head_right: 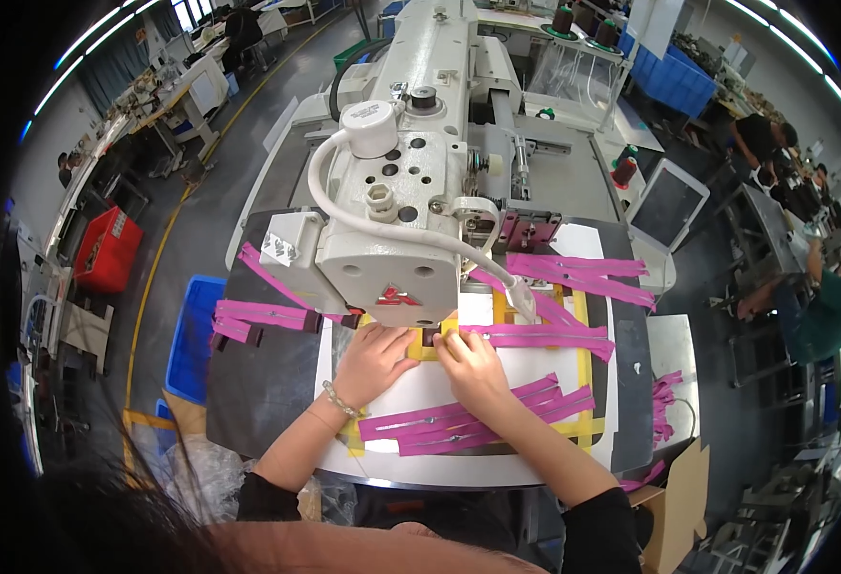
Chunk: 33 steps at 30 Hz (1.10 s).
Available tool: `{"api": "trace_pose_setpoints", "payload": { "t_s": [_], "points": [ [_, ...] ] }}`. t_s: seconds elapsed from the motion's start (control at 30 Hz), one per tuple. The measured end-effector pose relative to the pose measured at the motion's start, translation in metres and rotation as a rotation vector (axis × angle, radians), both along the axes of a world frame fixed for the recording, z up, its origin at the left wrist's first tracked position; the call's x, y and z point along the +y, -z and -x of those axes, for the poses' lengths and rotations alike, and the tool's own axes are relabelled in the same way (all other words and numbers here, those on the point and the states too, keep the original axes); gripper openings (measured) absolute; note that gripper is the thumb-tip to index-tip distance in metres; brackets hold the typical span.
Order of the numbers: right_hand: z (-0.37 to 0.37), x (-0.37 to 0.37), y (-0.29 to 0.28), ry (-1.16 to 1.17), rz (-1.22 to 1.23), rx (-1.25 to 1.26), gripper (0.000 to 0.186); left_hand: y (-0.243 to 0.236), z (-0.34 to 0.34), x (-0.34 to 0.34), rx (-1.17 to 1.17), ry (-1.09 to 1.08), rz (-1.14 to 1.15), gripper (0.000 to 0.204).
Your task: The recorder is sewing pink fabric straps and black leather components using an industrial sewing machine.
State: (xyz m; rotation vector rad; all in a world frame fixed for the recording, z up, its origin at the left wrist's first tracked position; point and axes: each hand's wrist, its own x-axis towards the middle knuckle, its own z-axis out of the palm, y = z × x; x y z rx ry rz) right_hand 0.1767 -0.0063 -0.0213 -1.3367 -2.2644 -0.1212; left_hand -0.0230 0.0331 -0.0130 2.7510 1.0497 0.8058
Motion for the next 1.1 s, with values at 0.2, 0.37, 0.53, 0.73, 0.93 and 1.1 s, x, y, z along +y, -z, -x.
{"api": "trace_pose_setpoints", "payload": {
  "t_s": [0.2,0.37,0.53,0.73,0.93,1.1],
  "points": [
    [-0.004,0.002,0.001,-0.015,-0.005,-0.013,0.043,0.005,-0.01,-0.011,0.091,-0.12,-0.079,0.043],
    [-0.007,0.002,-0.003,-0.069,0.021,-0.008,0.044,0.009,-0.012,-0.014,0.193,-0.179,-0.164,0.042],
    [-0.011,0.002,-0.006,-0.076,0.044,-0.014,0.041,0.004,-0.014,-0.014,0.222,-0.17,-0.176,0.04],
    [-0.004,0.002,-0.003,-0.031,-0.002,-0.055,0.035,0.006,-0.016,-0.01,0.244,-0.138,-0.141,0.034],
    [-0.002,0.005,-0.006,-0.033,-0.046,-0.063,0.03,0.007,-0.017,-0.007,0.22,-0.109,-0.183,0.035],
    [-0.001,0.005,-0.007,-0.009,-0.068,-0.033,0.028,0.005,-0.018,-0.007,0.218,-0.102,-0.176,0.034]
  ]
}}
